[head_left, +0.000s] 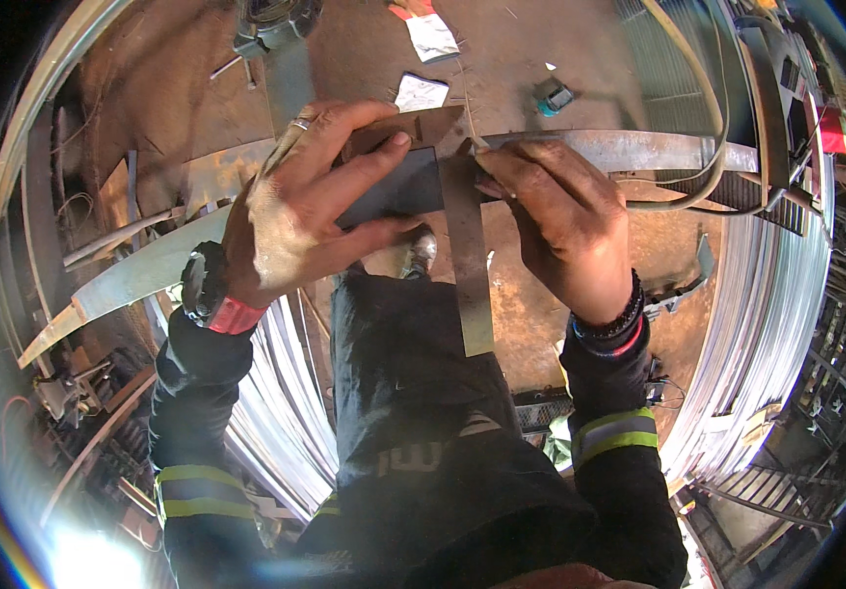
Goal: The person measures a curved metal bar with a tape measure and marks it with a white marker. They then use a metal square to draw perpendicular lines on the bar. The person repeats the measuring and marking process on the same bar.
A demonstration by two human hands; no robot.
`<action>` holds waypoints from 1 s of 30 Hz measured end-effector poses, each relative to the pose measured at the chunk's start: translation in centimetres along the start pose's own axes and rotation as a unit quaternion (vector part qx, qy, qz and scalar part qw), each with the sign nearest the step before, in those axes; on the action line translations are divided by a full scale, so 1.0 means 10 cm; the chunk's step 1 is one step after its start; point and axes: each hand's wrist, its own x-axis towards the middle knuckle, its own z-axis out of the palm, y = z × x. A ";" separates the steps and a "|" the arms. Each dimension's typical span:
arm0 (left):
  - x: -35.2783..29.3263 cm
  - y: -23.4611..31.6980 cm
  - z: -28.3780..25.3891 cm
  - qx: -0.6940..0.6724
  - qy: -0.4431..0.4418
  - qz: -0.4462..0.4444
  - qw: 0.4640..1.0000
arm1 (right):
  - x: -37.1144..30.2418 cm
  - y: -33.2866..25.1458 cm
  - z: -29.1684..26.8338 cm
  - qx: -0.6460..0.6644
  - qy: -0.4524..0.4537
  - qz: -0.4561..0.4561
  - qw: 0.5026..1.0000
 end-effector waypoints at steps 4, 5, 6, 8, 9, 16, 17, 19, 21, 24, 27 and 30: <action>0.01 0.03 0.01 0.007 0.006 0.001 1.000 | -0.21 -0.21 -0.26 -0.015 -0.114 0.005 0.993; 0.02 0.04 0.01 0.008 0.005 -0.003 1.000 | -0.33 -0.28 -0.33 -0.009 -0.159 0.020 0.987; 0.02 0.04 0.02 0.008 0.005 -0.004 1.000 | -0.41 -0.36 -0.38 0.010 -0.137 0.048 0.989; 0.02 0.05 0.03 0.012 0.007 -0.008 1.000 | -0.57 -0.48 -0.45 0.050 -0.093 0.098 0.990; 0.02 0.06 0.03 0.001 0.010 -0.010 1.000 | -0.69 -0.49 -0.45 0.148 -0.055 0.172 0.972; -0.10 -0.22 0.21 -0.007 0.068 0.064 0.996 | -1.01 -0.60 0.21 0.429 0.002 0.435 0.792; -0.11 -0.29 0.33 0.005 0.091 0.070 0.993 | -1.04 -0.66 0.29 0.482 0.004 0.478 0.734; -0.05 -0.25 0.27 0.008 0.103 0.084 0.991 | -1.04 -0.68 0.46 0.489 0.038 0.419 0.764; -0.06 -0.15 0.22 0.007 0.216 0.061 0.974 | -0.93 -0.78 0.48 0.401 0.065 0.409 0.817; -0.19 0.02 -0.08 0.060 0.257 0.078 0.961 | -0.86 -0.85 0.30 0.467 0.075 0.321 0.820; -0.59 0.33 -0.52 -0.027 0.388 0.032 0.921 | -0.49 -1.33 0.09 0.428 0.040 0.234 0.872; -1.11 0.54 -0.73 -0.350 0.491 -0.059 0.795 | -0.29 -1.73 0.31 0.361 0.033 0.231 0.903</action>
